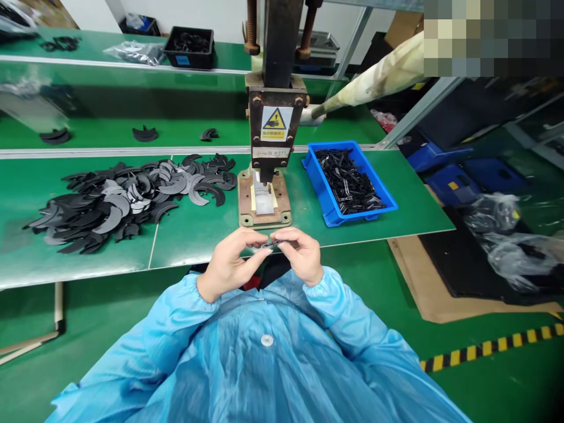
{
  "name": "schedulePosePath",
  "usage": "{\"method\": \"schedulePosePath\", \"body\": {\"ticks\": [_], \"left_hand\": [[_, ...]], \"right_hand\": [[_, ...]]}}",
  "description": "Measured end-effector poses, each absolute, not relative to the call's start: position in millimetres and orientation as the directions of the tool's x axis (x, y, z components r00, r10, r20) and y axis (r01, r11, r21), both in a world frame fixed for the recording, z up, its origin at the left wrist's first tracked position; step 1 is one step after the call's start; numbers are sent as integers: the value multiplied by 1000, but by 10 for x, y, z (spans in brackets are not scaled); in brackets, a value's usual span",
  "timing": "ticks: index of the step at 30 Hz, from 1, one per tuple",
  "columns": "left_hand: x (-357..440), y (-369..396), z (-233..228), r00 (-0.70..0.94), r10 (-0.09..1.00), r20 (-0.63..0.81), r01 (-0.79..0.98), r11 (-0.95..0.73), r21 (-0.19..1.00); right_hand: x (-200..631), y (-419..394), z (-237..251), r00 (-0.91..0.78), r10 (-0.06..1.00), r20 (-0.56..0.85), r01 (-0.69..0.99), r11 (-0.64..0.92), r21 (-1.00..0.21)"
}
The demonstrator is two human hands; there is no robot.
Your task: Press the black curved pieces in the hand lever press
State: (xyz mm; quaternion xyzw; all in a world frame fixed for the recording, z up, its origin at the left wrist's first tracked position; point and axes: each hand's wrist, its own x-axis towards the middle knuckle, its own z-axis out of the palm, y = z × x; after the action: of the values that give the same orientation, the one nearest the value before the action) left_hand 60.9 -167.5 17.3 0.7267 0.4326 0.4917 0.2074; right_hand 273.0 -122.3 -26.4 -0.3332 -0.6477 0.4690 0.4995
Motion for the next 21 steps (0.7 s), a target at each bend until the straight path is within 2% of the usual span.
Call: {"method": "schedulePosePath", "body": {"ticks": [6, 8, 11, 13, 16, 18, 21], "left_hand": [[478, -1576, 119, 170, 800, 576, 481, -577, 660], [357, -1400, 73, 113, 811, 575, 530, -538, 655], [167, -1008, -27, 22, 855, 518, 611, -422, 670], [89, -724, -100, 7, 880, 475, 658, -361, 660], [76, -381, -185, 46, 887, 459, 716, -350, 604], [110, -241, -209, 113, 885, 452, 754, -373, 541], [159, -142, -196, 228, 879, 419, 808, -411, 423]], "right_hand": [[2765, -1150, -88, -291, 880, 374, 40, 402, -915], [2857, -1003, 68, -260, 878, 403, 65, 432, -899], [3017, -654, 437, -124, 863, 489, 82, 500, -862], [3080, -400, 785, 16, 800, 600, 84, 597, -798], [3071, -131, 1397, 96, 611, 786, 0, 790, -614], [3021, -59, 1772, 55, 494, 868, -28, 869, -493], [2956, -39, 2131, -117, 434, 893, -7, 899, -438]]}}
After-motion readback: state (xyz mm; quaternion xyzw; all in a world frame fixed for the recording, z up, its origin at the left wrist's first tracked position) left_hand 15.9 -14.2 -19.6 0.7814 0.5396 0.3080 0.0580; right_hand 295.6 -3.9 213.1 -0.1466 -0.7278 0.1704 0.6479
